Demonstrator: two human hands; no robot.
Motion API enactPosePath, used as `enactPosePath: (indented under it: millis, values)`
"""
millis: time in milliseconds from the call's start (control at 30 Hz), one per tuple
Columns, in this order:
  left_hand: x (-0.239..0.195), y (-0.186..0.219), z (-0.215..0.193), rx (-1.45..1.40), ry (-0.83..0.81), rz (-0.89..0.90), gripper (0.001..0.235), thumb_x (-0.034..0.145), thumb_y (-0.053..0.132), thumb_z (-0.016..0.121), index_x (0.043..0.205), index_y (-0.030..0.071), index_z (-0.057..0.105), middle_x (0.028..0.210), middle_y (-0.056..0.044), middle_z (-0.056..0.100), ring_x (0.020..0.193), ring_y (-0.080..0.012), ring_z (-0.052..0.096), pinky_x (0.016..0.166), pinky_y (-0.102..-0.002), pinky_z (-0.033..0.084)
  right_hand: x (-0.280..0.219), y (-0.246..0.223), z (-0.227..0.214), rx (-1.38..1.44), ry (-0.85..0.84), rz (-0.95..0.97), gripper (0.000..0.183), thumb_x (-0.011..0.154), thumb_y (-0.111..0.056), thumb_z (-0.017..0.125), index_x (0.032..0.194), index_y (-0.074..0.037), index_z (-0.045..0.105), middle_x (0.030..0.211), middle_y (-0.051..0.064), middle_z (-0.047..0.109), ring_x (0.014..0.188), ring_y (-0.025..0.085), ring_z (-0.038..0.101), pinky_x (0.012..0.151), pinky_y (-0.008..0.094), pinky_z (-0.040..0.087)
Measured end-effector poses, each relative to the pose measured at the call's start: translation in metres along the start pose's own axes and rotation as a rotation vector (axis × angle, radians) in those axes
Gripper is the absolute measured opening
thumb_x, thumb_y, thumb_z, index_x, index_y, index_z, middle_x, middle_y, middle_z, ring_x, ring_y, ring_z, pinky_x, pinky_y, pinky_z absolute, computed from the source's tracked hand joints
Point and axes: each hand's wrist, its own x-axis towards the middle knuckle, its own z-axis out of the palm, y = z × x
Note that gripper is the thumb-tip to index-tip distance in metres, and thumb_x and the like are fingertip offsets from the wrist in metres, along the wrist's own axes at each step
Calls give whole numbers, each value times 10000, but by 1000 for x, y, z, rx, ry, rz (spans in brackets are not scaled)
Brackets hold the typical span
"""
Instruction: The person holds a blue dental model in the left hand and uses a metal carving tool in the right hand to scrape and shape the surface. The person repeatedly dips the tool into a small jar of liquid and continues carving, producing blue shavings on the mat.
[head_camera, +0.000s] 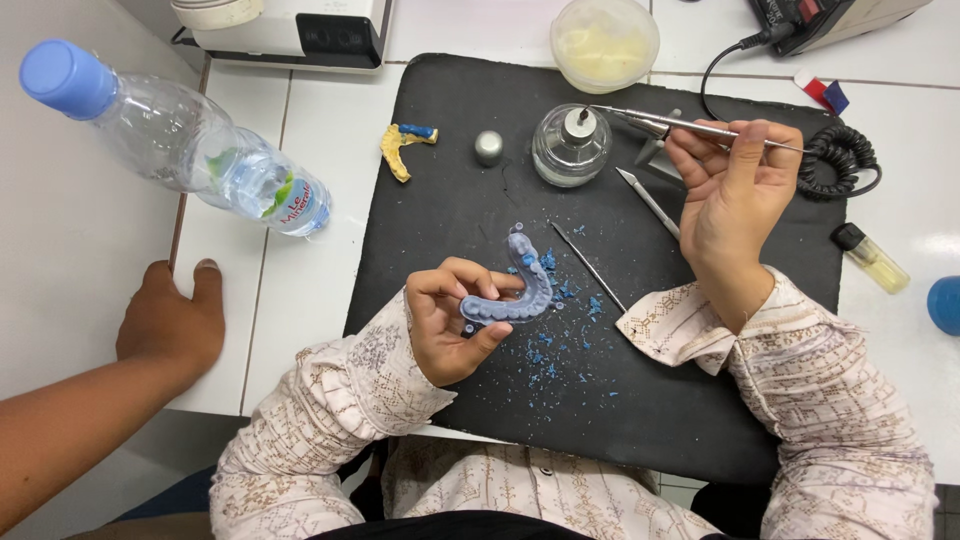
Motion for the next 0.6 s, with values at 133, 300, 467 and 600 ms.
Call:
enactPosePath:
  millis: [133,300,467,600]
  values:
    - [1,0,3,-36,-9,50,525,960,4,722,1198,110,266,1188,-153,504,1219,-300,668,1043,-396,634,-2,-9,-2,0,-14,9,222,1200,-254,550,1187,-65,436,1079,165,670,1011,304,750,937,433,678]
    - [-1,1,3,-22,-18,83,539,954,18,735,1196,112,262,1185,-157,512,1163,-312,699,1027,-409,649,-25,-31,0,-70,-83,-76,237,1238,-278,501,1184,-55,438,967,167,630,910,283,722,874,429,663]
    - [-1,-2,2,-70,-71,114,532,949,22,723,1187,104,254,1163,-173,515,1141,-354,707,985,-444,664,-57,-54,4,-107,-216,-183,285,1249,-349,418,1146,-83,426,887,153,617,723,239,684,720,387,653]
    - [-3,1,2,-120,-107,92,504,976,15,696,1183,103,245,1165,-184,494,1158,-387,701,982,-459,668,-69,-63,12,-134,-272,-179,306,1243,-359,376,1119,-84,419,835,149,582,664,242,678,668,384,653]
